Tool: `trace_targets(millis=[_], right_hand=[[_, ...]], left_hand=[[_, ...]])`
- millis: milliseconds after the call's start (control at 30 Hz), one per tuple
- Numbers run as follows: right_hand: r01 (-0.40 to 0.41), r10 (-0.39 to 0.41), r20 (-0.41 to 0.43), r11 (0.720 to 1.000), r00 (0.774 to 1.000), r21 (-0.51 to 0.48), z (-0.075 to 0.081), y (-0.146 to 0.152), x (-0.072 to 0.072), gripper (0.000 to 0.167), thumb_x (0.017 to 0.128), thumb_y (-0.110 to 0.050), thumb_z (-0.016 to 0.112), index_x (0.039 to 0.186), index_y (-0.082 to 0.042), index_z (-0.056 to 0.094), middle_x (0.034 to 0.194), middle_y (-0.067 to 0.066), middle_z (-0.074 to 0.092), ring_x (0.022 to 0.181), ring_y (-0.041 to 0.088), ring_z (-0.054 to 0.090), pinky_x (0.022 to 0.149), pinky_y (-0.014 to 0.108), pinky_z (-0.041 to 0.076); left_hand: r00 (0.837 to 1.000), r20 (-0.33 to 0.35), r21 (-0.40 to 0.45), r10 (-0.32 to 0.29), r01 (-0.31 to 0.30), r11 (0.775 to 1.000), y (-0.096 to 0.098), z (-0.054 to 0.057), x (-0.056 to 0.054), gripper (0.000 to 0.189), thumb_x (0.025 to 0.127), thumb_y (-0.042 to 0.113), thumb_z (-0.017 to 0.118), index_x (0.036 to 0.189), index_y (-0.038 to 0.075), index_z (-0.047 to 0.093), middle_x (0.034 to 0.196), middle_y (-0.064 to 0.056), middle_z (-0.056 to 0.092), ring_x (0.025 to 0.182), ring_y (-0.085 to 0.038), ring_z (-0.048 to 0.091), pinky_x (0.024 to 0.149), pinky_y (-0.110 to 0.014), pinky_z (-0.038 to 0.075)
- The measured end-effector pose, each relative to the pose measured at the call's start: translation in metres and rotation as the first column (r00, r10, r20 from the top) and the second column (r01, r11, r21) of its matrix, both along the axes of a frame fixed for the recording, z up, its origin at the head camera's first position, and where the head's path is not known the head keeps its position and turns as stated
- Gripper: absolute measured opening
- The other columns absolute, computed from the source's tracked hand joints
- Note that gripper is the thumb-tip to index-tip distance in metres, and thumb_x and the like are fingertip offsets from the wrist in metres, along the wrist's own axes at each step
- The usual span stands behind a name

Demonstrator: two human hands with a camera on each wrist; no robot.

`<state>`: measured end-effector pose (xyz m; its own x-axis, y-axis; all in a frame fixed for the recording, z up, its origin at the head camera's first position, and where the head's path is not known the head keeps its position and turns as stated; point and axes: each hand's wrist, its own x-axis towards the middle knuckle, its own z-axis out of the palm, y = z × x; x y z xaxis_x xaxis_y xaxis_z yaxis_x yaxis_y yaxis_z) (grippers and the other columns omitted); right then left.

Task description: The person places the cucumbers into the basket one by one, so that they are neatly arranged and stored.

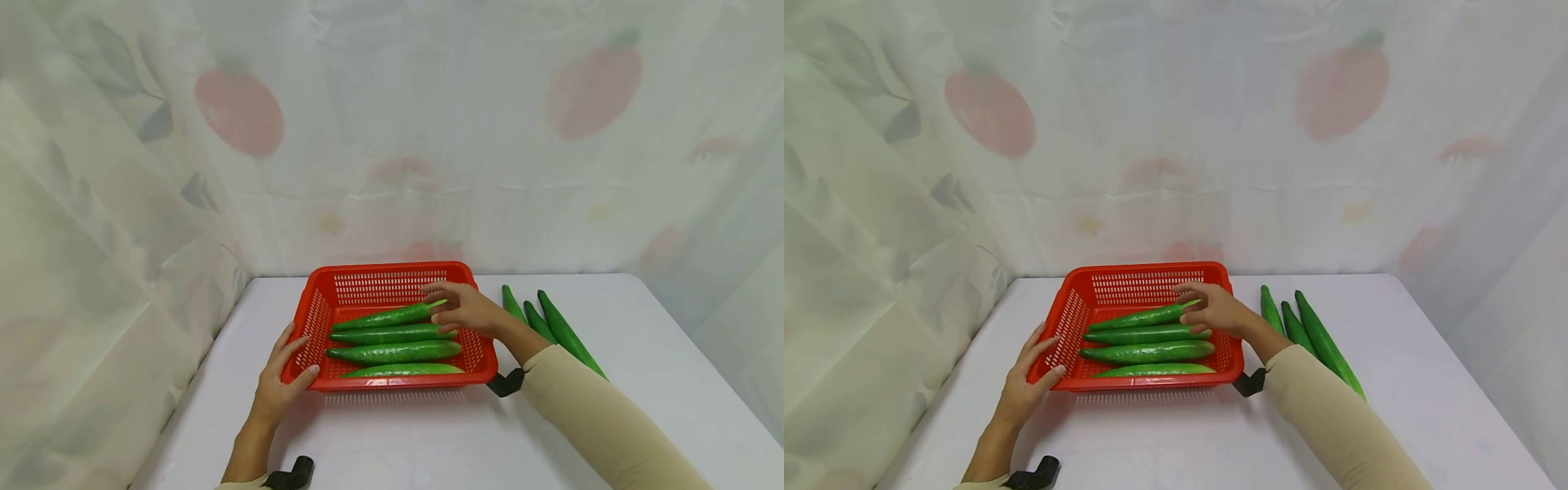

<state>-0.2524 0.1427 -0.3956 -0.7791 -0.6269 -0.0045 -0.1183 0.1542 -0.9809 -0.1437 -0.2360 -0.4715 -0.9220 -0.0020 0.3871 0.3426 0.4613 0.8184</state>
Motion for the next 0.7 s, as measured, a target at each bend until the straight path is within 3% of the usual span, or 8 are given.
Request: trace_targets(millis=[233,467,533,700], right_hand=[[0.058,-0.059,-0.022,0.997,0.998,-0.045,0.015,0.013,0.012,0.054,0.089,-0.010,0.068,0.139,-0.009,0.048,0.129,0.021,0.053,0.113,0.035,0.056,0.080,0.055,0.049],[0.127,-0.135,-0.064,0.985,0.989,-0.114,0.029,0.032,0.025,0.050,0.092,-0.015,0.067,0.138,-0.009,0.048,0.128,0.018,0.054,0.114,0.035,0.055,0.081,0.053,0.050],[0.144,-0.155,-0.081,0.982,0.985,-0.124,0.031,0.038,0.029,0.048,0.092,-0.014,0.066,0.137,-0.008,0.048,0.127,0.018,0.055,0.114,0.035,0.055,0.081,0.052,0.050],[0.185,-0.207,-0.125,0.968,0.970,-0.169,0.038,0.053,0.040,0.046,0.094,-0.011,0.063,0.137,-0.005,0.048,0.129,0.028,0.051,0.113,0.039,0.054,0.080,0.053,0.050]], left_hand=[[1.000,0.004,-0.003,0.008,-0.008,1.000,-0.002,-0.001,-0.001,0.051,0.084,0.016,0.072,0.131,0.006,0.058,0.155,0.000,0.027,0.139,-0.022,0.024,0.096,-0.013,0.030],[1.000,0.002,-0.009,0.004,-0.004,1.000,-0.002,0.001,-0.002,0.051,0.084,0.016,0.072,0.132,0.006,0.057,0.155,-0.001,0.026,0.139,-0.023,0.024,0.095,-0.012,0.030],[1.000,0.000,-0.012,0.000,0.000,1.000,0.001,0.006,0.000,0.051,0.084,0.013,0.072,0.132,0.004,0.057,0.155,-0.005,0.027,0.139,-0.027,0.025,0.094,-0.011,0.031],[1.000,0.004,-0.018,0.000,0.000,1.000,0.002,0.007,0.001,0.051,0.084,0.013,0.071,0.132,0.004,0.057,0.155,-0.006,0.026,0.138,-0.030,0.026,0.092,-0.011,0.032]])
